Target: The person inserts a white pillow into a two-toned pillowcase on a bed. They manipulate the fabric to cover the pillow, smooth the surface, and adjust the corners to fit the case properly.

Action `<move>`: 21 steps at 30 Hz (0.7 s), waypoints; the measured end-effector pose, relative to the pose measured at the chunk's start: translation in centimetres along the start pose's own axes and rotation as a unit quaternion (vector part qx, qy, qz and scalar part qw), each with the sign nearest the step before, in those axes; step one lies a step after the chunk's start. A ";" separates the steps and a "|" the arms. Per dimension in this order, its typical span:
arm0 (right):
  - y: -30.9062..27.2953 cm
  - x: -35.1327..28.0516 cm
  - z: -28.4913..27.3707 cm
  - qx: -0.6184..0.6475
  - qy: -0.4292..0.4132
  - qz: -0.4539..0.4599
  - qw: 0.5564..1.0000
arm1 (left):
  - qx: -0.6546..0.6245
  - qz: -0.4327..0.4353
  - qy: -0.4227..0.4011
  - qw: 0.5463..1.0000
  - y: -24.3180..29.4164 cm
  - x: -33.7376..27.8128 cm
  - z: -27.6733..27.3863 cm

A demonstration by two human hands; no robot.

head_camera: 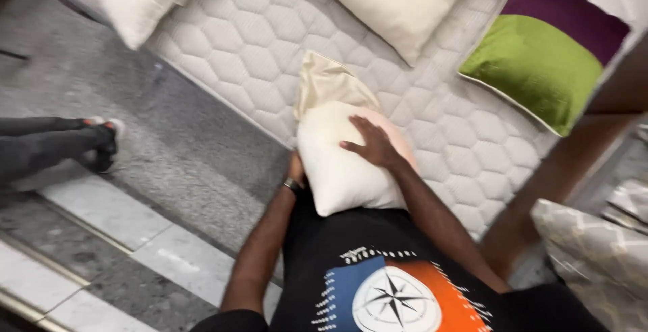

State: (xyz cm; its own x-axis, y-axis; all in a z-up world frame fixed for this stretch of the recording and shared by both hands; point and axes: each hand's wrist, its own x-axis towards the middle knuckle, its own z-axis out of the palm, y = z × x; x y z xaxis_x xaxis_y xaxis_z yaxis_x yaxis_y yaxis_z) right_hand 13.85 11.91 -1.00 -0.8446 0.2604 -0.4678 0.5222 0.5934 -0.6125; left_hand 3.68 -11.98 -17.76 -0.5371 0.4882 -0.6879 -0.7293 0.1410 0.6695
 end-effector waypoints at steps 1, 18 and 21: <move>-0.3 -0.8 -0.2 -0.006 -0.005 0.010 1.000 | -0.007 -0.009 -0.005 1.000 1.4 -0.3 0.3; -2.8 0.7 -5.8 0.089 -0.071 0.118 0.987 | 0.122 -0.088 0.001 0.989 9.7 2.4 3.3; -3.5 2.9 -7.7 0.098 -0.017 0.156 0.983 | 0.181 -0.013 -0.029 0.983 11.4 2.4 5.2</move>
State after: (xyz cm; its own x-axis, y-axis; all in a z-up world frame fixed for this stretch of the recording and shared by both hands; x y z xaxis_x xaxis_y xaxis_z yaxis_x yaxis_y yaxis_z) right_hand 8.65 16.46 4.75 -0.6368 0.3795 -0.6712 0.7709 0.3303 -0.5447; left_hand -3.73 -4.69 -10.31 -0.4869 0.5269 -0.6967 -0.5381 0.4473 0.7144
